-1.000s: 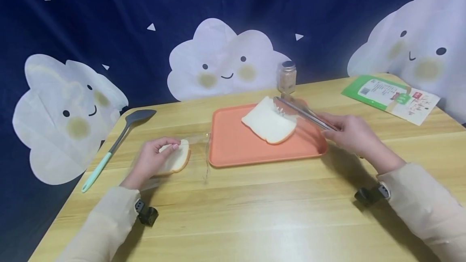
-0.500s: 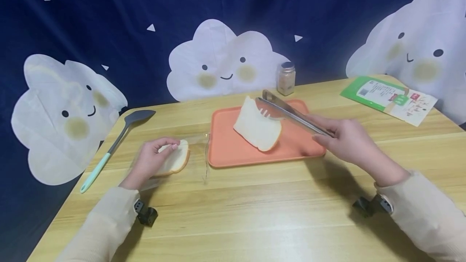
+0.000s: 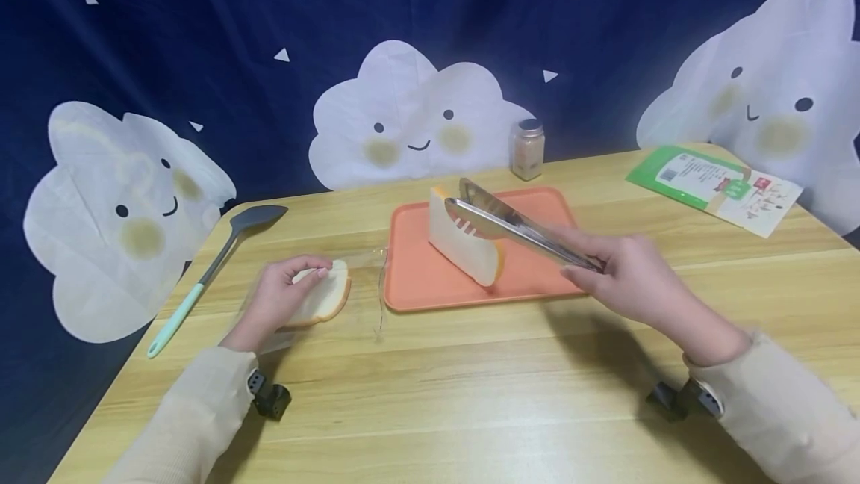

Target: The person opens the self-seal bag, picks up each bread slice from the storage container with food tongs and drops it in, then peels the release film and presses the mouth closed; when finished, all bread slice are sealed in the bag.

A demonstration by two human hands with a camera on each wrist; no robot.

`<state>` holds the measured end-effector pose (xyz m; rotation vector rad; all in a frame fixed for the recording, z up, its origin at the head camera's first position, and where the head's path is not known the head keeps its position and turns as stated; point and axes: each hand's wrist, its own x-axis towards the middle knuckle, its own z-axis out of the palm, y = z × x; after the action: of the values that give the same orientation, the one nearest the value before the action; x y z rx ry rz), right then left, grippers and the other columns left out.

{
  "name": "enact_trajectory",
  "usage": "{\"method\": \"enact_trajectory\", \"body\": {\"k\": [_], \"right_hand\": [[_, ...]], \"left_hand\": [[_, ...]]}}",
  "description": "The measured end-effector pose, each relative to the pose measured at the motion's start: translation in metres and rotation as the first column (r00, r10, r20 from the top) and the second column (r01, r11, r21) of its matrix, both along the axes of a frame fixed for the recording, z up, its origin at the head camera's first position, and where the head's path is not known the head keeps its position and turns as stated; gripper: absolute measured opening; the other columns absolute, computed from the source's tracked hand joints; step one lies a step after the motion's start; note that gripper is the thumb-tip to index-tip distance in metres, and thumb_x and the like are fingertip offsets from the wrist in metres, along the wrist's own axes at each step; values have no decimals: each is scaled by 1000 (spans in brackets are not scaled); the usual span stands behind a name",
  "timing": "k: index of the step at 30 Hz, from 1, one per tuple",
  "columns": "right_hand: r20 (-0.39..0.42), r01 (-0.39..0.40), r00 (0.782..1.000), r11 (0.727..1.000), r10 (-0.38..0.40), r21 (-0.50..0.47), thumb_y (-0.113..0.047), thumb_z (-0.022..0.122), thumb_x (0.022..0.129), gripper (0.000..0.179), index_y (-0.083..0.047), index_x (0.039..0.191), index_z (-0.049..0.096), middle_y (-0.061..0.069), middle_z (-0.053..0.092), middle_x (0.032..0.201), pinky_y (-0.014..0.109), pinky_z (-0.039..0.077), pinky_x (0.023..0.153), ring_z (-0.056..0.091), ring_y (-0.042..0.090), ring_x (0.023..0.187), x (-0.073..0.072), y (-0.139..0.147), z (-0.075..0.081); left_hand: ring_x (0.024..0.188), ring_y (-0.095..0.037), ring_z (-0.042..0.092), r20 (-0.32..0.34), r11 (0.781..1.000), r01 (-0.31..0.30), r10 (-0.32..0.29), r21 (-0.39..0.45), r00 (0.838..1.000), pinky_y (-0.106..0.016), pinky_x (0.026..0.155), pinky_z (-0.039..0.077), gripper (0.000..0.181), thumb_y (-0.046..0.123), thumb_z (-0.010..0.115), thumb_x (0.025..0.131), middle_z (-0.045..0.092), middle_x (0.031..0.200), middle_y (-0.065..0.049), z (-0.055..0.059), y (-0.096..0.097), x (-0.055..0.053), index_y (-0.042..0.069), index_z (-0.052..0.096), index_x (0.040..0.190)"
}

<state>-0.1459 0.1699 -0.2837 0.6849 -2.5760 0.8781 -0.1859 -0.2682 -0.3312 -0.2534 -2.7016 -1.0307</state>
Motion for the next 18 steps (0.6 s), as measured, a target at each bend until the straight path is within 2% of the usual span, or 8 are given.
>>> {"method": "enact_trajectory", "body": {"k": [5,8,14,18], "right_hand": [[-105,-60,993,998,60,-3,-9,75,74,48,-10,121,63,14,66,109,21,32,45,36,0,48,-1,-4,-8],[-141,-88,986,996,84,-24,-6,76,72,50,-8,120,63,13,66,110,19,33,45,39,0,50,-3,-4,-15],[-206,-125,972,990,110,-62,-1,76,69,54,-8,121,62,14,69,100,14,31,42,33,-3,46,-9,-6,-30],[-136,-107,986,992,98,-65,-4,76,72,53,-8,122,61,17,67,104,17,33,41,33,-1,46,-10,-10,-38]], "left_hand": [[101,-23,60,4,1000,-11,11,-4,1000,-36,91,43,14,15,62,89,70,101,-10,-2,0,-1,5,71,95],[101,-23,60,11,1000,-12,12,0,1000,-36,91,42,14,14,62,89,69,101,-10,-2,0,-1,5,71,95],[103,-25,59,21,1000,-9,8,11,1000,-39,92,42,14,14,61,90,69,102,-11,-2,1,-1,4,70,95],[102,-25,59,17,1000,-9,8,6,1000,-40,92,42,14,13,61,89,69,102,-12,-2,1,-1,4,70,95]]}}
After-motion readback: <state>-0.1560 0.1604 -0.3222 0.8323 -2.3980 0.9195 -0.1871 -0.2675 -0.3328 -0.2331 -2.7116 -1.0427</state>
